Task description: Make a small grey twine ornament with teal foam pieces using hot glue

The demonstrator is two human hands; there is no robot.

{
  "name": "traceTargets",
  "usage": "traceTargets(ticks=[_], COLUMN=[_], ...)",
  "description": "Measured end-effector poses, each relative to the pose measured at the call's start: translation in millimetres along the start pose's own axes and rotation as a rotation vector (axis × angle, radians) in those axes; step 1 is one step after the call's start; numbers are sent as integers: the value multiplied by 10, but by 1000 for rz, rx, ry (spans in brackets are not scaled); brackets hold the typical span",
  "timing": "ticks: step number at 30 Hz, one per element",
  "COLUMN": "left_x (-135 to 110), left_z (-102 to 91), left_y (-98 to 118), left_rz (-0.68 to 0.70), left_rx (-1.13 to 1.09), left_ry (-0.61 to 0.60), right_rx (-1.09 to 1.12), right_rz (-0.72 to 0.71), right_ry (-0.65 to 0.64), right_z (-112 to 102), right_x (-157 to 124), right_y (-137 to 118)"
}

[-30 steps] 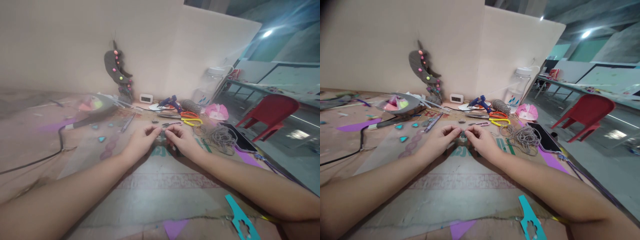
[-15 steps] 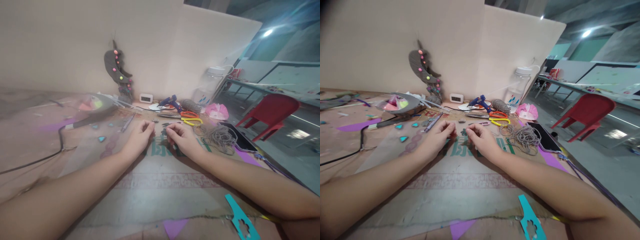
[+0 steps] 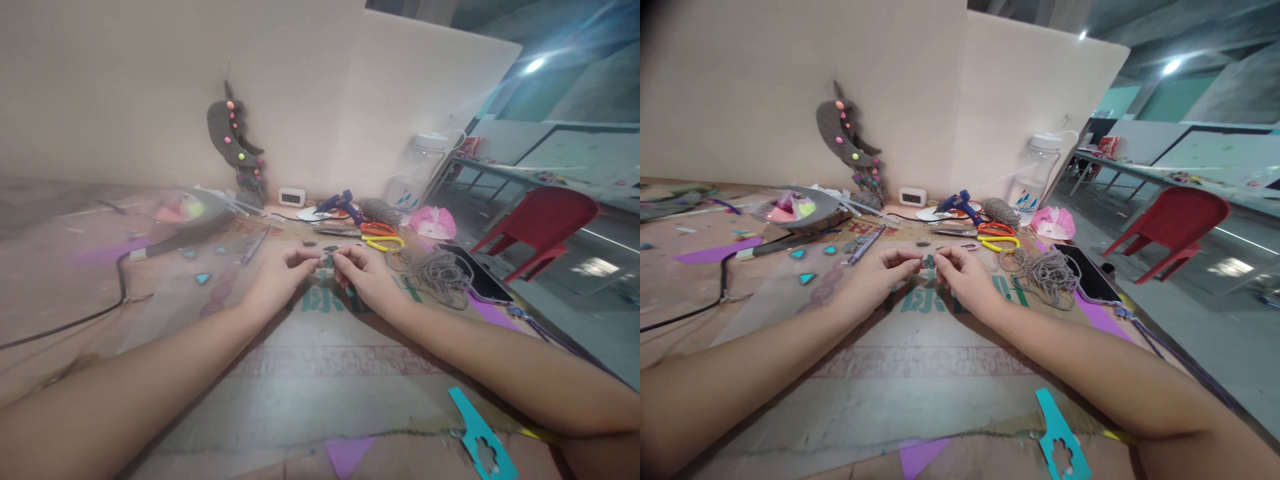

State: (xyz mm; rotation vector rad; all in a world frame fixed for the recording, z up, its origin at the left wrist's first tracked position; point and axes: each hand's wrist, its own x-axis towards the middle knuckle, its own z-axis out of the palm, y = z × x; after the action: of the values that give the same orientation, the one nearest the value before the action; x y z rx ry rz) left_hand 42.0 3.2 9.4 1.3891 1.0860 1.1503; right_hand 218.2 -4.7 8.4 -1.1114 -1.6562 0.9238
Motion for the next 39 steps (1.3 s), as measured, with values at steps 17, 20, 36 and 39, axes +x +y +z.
traceTargets(ticks=[17, 20, 36, 39], left_x=[-27, -61, 25, 31], left_z=[14, 28, 13, 17], left_y=[-29, 12, -45, -37], left_rz=[133, 117, 49, 27], left_rx=[78, 104, 21, -36], left_ry=[-47, -50, -47, -29], right_rx=[-14, -14, 30, 20], right_rz=[-22, -19, 50, 42], right_ry=[2, -5, -41, -19], right_z=[3, 1, 8, 5], right_x=[1, -2, 17, 14], right_y=[14, 7, 54, 41])
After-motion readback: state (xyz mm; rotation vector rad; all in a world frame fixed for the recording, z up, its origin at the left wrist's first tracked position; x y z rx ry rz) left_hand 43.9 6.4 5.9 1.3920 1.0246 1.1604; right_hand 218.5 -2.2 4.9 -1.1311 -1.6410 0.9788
